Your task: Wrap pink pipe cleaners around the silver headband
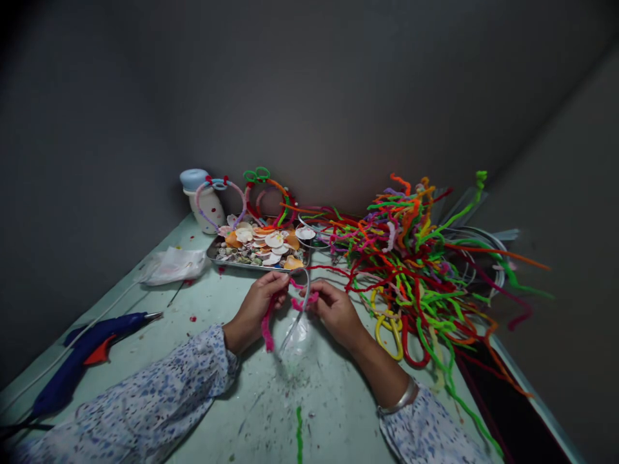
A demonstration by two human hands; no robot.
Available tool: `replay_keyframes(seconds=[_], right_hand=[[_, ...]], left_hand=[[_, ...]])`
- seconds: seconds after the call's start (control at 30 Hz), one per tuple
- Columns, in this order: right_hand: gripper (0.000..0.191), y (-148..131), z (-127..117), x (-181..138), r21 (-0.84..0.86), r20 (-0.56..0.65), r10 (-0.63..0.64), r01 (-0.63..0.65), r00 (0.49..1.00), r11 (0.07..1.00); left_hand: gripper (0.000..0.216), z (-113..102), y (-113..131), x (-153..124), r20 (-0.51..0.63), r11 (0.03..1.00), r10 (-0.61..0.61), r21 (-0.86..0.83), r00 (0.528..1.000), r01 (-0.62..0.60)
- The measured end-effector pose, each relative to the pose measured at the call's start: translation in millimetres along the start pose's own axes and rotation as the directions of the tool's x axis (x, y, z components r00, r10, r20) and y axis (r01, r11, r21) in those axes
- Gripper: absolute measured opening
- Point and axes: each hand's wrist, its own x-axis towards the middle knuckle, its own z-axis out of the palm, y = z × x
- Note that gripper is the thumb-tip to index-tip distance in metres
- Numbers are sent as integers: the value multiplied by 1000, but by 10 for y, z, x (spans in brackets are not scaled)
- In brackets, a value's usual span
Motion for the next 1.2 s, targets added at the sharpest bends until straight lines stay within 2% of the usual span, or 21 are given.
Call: replay_keyframes(seconds=[0.07,0.17,0.27,0.53,0.73,0.93,1.1,1.2], right_hand=[[21,18,-25,14,146,-45,97,-89,994,985],[25,52,-48,41,371,-77,198,-157,977,915],[23,66,-48,57,450,-73,253,-195,965,872],[22,46,16,72,276,-38,282,-261,959,925],[19,17,8,90,283,-13,305,-289,952,914],[27,-4,-14,39,278,16,257,-251,966,927],[39,-12,11,-1,118,73,199,-206,977,971],[41,9,35,-3,83,74,154,-160,985,984]], left_hand=[[20,11,3,-7,5,1000,1,-4,1000,-1],[21,23,-10,-8,8,1000,-3,6,1000,3],[23,26,-26,-6,16,1000,6,10,1000,-6],[24,26,-11,-22,13,998,3,-59,1000,-2],[27,16,-36,-5,34,990,-15,-140,999,20],[25,23,-30,-8,19,997,-5,-81,1000,7],[26,46,-36,-36,13,1000,-7,-5,1000,7],[27,57,-51,-49,29,999,3,35,1000,-4]])
